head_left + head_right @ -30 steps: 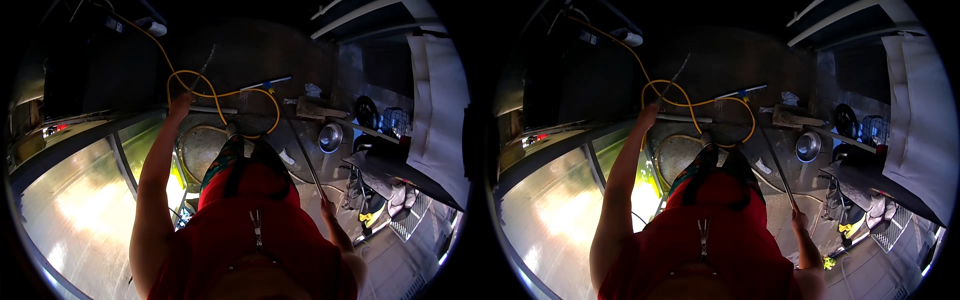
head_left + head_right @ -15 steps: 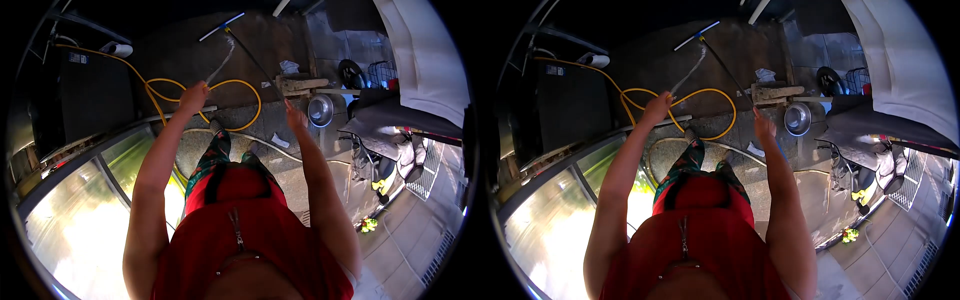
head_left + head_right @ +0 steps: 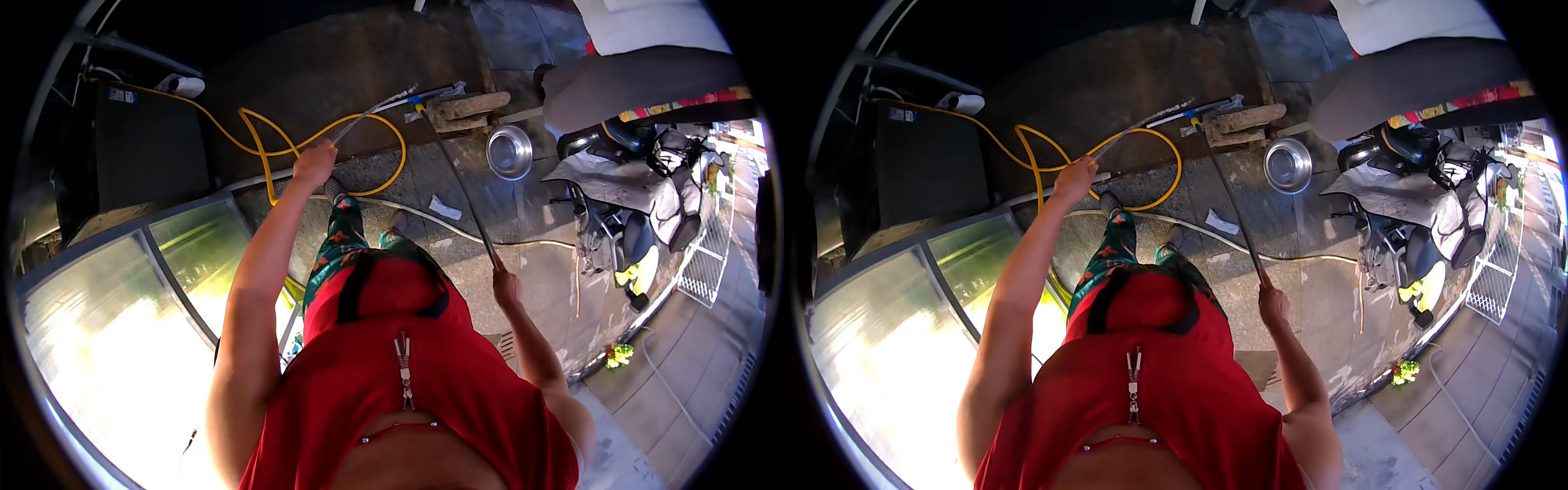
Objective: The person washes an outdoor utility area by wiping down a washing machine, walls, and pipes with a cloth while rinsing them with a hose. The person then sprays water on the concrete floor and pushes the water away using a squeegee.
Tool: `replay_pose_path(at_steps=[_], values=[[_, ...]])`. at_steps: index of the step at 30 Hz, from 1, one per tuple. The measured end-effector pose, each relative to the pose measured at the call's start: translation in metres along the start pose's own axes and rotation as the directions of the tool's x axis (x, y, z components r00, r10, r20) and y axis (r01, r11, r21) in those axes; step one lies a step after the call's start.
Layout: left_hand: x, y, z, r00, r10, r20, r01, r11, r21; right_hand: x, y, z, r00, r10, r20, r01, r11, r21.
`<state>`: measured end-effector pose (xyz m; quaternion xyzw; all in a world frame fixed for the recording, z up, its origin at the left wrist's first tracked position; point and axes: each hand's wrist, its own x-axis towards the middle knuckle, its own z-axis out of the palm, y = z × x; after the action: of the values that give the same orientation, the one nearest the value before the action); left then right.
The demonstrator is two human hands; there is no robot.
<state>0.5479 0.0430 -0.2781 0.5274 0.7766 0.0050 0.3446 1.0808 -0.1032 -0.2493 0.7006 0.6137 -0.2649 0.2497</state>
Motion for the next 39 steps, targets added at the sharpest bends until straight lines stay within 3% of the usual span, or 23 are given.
replay_pose_path(at_steps=[5,7,9,14,16,19,26,29,31,33,35,37,39], values=[[-0.036,-0.051,0.033,0.975,-0.084,-0.205,0.076,0.996,-0.047,0.007,-0.005,0.000,0.988,-0.148,-0.040,0.149,0.989,0.002],[-0.062,-0.062,0.029,0.973,-0.180,-0.145,0.169,0.982,-0.082,0.030,-0.035,-0.009,0.974,-0.224,-0.040,0.225,0.974,0.014],[-0.080,-0.084,0.033,0.966,-0.235,-0.110,0.224,0.968,-0.110,0.061,-0.075,-0.011,0.925,-0.337,-0.174,0.358,0.927,0.110],[-0.099,-0.131,0.054,0.936,-0.333,-0.116,0.320,0.940,-0.118,0.132,-0.176,-0.025,0.922,-0.371,-0.108,0.377,0.926,0.037],[-0.093,-0.148,0.060,0.923,-0.365,-0.121,0.334,0.916,-0.221,0.149,-0.189,-0.014,0.923,-0.375,-0.084,0.378,0.925,0.021],[-0.079,-0.151,0.058,0.920,-0.379,-0.096,0.345,0.903,-0.255,0.135,-0.161,-0.007,0.954,-0.298,-0.019,0.298,0.952,0.064],[-0.015,-0.173,0.083,0.944,-0.293,-0.153,0.262,0.945,-0.194,0.104,-0.049,0.036,0.983,-0.184,-0.007,0.184,0.983,-0.023],[0.010,-0.165,0.089,0.943,-0.330,-0.052,0.306,0.916,-0.258,0.141,-0.042,0.041,0.923,-0.301,-0.240,0.312,0.950,0.010],[0.028,-0.168,0.106,0.960,-0.261,-0.102,0.234,0.947,-0.222,0.175,-0.067,0.023,0.939,-0.228,-0.258,0.228,0.973,-0.031],[0.041,-0.163,0.116,0.968,-0.231,-0.101,0.208,0.958,-0.197,0.222,-0.084,0.006,0.896,-0.298,-0.329,0.305,0.952,-0.033],[0.055,-0.149,0.115,0.969,-0.243,-0.047,0.230,0.955,-0.186,0.273,-0.094,-0.018,0.918,-0.278,-0.282,0.230,0.954,-0.191],[0.070,-0.143,0.127,0.972,-0.233,-0.022,0.225,0.957,-0.182,0.328,-0.077,-0.028,0.947,-0.023,-0.321,-0.090,0.939,-0.332],[0.090,-0.134,0.142,0.976,-0.215,-0.020,0.211,0.969,-0.130,0.366,-0.073,-0.047,0.891,0.075,-0.448,-0.323,0.796,-0.511]])
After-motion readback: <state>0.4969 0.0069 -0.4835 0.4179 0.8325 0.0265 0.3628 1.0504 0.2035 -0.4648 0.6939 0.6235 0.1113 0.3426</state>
